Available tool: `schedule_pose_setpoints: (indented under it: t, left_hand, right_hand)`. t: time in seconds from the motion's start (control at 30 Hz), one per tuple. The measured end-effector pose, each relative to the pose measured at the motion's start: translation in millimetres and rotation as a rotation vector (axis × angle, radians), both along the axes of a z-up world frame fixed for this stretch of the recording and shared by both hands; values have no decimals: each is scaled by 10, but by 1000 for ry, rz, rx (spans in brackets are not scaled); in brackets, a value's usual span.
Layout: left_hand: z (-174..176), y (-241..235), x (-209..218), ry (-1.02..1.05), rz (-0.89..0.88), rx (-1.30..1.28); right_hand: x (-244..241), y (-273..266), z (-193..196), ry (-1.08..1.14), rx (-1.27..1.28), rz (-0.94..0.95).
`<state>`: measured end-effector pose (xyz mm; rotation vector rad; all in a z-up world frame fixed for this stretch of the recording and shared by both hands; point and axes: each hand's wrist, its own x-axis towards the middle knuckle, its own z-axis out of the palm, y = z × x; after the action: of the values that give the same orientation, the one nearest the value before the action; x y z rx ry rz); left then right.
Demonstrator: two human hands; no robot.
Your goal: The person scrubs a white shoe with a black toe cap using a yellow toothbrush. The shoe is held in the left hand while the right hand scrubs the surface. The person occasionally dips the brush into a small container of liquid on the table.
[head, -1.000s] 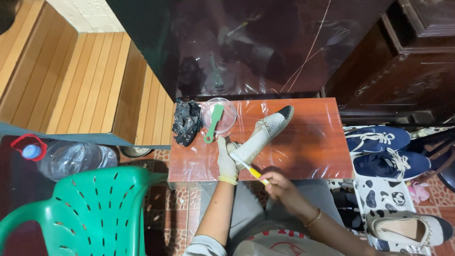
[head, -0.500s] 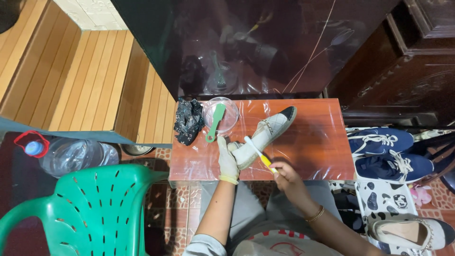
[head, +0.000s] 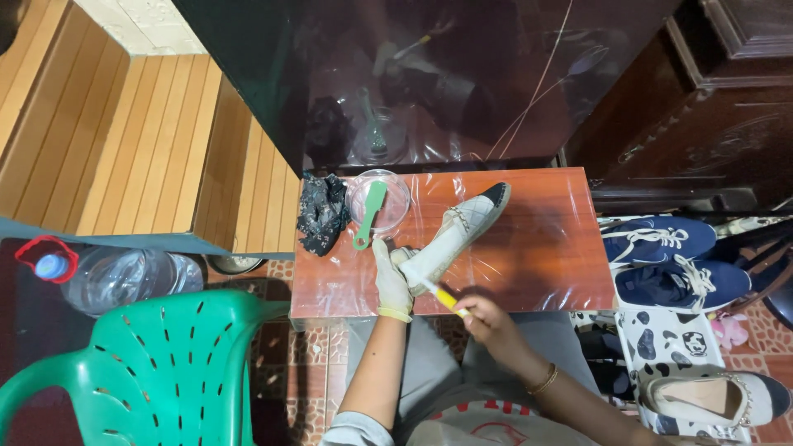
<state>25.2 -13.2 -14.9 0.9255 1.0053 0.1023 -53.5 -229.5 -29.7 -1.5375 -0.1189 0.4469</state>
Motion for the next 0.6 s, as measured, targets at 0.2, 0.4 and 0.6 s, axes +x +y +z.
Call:
schedule_pose_setpoints:
  t: [0.2,0.4,0.6]
  left_hand:
    - [151,-13,-24,-5,9,25]
    - [156,-26,-37,16,47,-16]
    - [30,-11,61,32,49,-27]
  right_hand:
    - [133,-77,55,-98,-36,-5]
    - [111,-21,128,-144,-68,-44]
    - [151,-66,339,-110,-84,26]
